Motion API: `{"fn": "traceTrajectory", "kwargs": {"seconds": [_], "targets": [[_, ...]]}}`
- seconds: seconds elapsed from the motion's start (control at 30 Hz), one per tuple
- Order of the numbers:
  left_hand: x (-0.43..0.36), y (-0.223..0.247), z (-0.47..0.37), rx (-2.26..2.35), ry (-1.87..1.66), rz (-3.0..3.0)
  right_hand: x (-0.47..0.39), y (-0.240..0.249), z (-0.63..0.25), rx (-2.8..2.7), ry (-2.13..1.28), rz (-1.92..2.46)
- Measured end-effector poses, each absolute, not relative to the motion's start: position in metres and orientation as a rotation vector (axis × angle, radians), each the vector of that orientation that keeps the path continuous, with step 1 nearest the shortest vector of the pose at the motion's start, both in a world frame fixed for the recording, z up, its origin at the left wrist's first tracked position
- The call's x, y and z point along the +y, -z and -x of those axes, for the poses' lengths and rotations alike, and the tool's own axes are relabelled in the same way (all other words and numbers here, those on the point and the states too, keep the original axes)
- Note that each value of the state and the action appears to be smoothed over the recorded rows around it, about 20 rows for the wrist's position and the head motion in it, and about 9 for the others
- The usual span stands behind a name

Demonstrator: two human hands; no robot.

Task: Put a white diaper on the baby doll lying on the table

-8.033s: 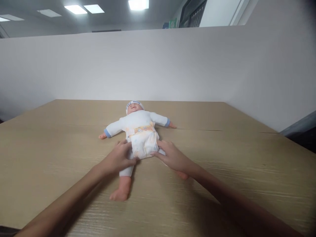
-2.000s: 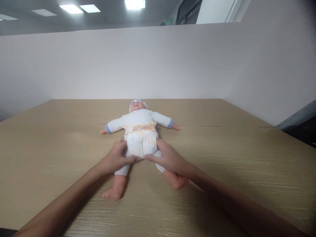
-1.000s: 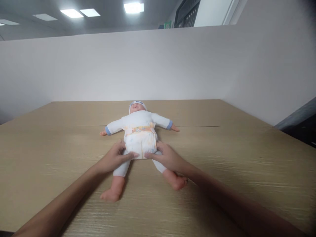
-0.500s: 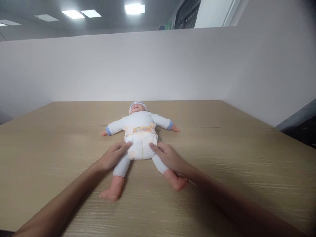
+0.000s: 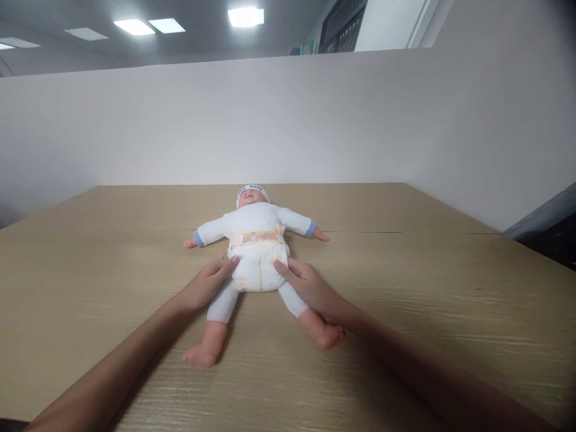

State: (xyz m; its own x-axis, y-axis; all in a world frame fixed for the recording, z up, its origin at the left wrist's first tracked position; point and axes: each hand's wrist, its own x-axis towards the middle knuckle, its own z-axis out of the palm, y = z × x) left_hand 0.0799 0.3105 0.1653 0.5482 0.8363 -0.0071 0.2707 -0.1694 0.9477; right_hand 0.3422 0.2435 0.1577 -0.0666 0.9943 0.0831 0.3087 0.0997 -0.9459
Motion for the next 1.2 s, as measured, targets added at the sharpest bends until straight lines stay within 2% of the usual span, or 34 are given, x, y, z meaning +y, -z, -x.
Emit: {"fn": "traceTrajectory", "kwargs": {"seconds": [0.53,1.2], "targets": [[0.309,-0.168,-0.079,0.844,-0.651,-1.811,0.247,-0.151,-0.342,-1.362,-1.274,1.106],[0.302,-0.173,-0.079,0.858,-0.601,-1.900,0.247,-0.155,-0.346,-1.482,-1.248,1.100]]}}
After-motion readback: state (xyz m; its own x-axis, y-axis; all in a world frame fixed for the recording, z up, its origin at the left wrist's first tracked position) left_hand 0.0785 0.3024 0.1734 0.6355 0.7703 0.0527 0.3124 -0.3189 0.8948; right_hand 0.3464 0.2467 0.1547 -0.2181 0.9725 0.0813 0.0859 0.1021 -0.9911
